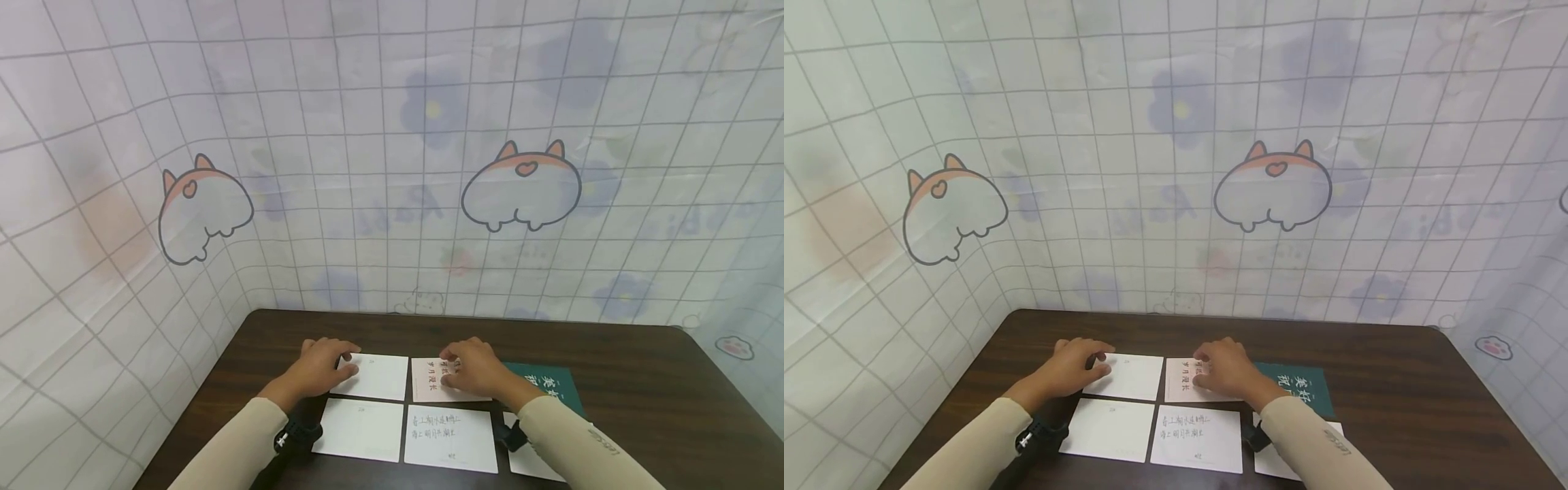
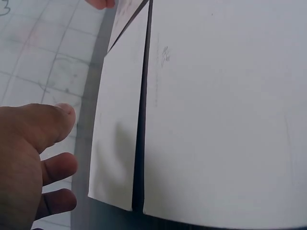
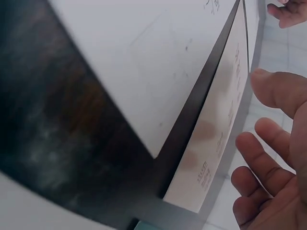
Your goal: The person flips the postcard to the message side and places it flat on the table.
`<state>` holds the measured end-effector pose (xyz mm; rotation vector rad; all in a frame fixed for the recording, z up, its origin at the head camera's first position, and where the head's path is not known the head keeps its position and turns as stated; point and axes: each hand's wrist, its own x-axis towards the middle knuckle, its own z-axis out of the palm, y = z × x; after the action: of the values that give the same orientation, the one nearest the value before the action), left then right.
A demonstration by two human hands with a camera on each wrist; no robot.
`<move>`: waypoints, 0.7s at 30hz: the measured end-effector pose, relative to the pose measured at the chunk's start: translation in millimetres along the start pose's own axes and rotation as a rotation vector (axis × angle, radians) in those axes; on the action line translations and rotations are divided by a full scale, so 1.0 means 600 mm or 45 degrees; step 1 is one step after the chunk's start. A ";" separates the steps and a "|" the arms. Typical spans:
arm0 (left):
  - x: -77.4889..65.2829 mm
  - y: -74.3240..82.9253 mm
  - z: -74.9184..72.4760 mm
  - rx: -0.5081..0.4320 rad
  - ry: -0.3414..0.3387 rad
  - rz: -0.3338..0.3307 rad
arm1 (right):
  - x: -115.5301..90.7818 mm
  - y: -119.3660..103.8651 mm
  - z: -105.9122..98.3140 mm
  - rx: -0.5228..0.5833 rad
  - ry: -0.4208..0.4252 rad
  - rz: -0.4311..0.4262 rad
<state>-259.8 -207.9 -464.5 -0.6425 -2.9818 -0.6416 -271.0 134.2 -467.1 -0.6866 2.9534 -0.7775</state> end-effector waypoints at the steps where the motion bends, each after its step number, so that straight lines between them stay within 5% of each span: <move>1: 0.001 0.001 0.000 0.003 -0.004 0.005 | -0.001 0.001 0.000 -0.007 -0.005 0.003; 11: 0.005 0.018 0.006 0.020 -0.041 0.077 | -0.013 0.019 -0.004 -0.037 -0.020 -0.076; 21: 0.019 0.034 0.015 0.066 -0.055 0.136 | -0.027 0.034 -0.017 -0.060 -0.049 -0.028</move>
<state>-261.3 -182.7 -463.7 -0.8161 -2.9672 -0.5481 -266.1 161.6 -469.3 -0.7295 2.9433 -0.6898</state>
